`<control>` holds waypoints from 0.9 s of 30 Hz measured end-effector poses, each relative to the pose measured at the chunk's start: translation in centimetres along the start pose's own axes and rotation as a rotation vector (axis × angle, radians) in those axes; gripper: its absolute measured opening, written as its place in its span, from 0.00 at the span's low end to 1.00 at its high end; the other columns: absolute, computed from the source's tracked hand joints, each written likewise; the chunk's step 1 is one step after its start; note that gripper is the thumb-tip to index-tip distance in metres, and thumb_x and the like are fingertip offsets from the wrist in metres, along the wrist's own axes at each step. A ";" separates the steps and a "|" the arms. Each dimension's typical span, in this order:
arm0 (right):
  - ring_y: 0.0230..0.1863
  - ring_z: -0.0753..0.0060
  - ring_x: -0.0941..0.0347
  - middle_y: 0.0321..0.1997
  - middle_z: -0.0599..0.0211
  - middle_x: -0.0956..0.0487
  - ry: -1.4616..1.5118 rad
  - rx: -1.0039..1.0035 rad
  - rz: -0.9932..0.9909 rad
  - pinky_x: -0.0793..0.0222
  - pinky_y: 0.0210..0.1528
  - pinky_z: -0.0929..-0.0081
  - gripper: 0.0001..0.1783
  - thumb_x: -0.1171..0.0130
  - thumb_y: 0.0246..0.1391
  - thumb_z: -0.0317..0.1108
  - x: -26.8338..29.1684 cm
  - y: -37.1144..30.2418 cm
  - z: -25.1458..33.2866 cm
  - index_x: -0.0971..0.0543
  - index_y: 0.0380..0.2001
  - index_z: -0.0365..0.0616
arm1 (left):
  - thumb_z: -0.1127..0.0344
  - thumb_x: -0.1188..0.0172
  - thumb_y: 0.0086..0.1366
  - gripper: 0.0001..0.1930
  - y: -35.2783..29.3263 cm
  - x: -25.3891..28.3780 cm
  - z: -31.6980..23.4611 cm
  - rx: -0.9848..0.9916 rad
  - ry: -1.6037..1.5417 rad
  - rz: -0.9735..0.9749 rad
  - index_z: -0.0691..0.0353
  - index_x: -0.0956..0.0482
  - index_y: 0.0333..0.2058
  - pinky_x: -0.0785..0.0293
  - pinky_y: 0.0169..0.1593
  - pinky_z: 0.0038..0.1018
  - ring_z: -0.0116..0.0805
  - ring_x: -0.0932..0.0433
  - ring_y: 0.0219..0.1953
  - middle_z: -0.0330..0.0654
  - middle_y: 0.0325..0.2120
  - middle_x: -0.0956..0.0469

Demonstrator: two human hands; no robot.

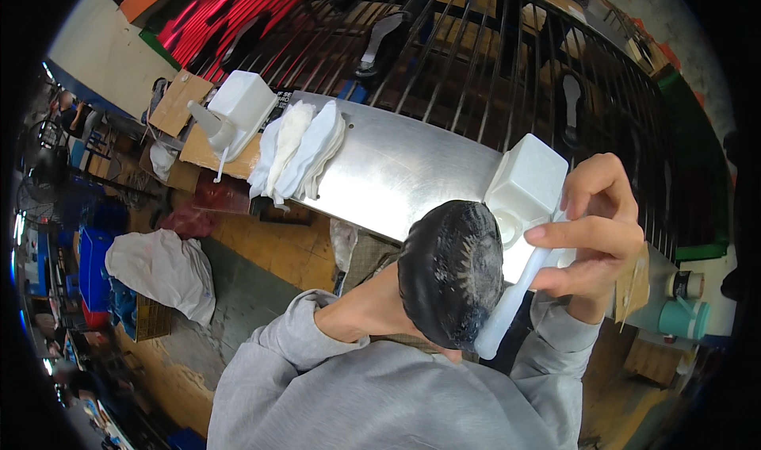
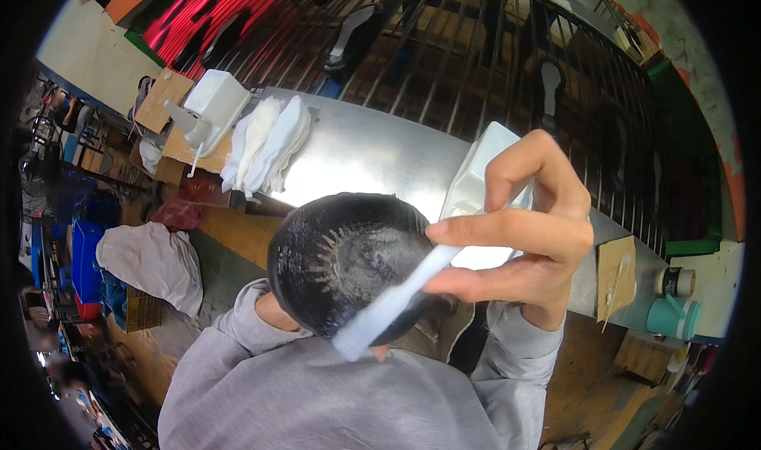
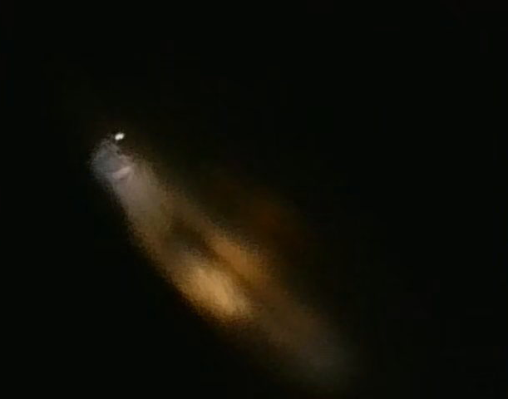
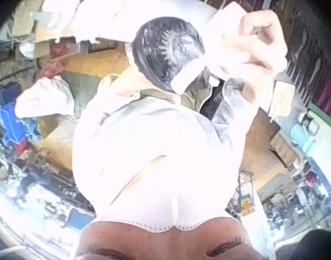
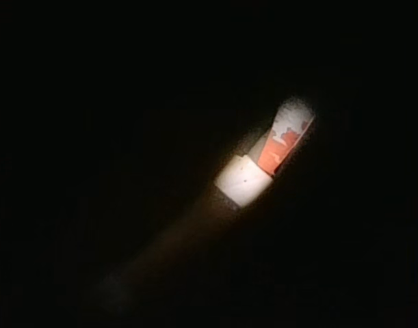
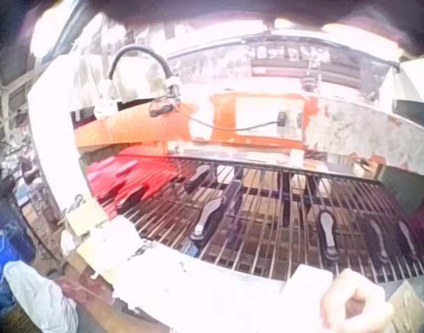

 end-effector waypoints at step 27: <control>0.36 0.76 0.27 0.31 0.73 0.23 0.290 -0.733 0.019 0.34 0.37 0.78 0.10 0.23 0.45 0.36 5.5 -13.4 -7.2 0.14 0.28 0.45 | 0.41 0.29 0.55 0.45 -6.4 7.6 3.9 -0.086 -0.546 -0.358 0.57 0.35 0.66 0.40 0.70 0.49 0.44 0.32 0.65 0.45 0.64 0.31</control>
Point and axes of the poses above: each hand's wrist, its own y-axis towards the middle knuckle, its own x-axis out of the back of the hand, z = x × y, the point moved 5 cm from there along y, towards the middle knuckle
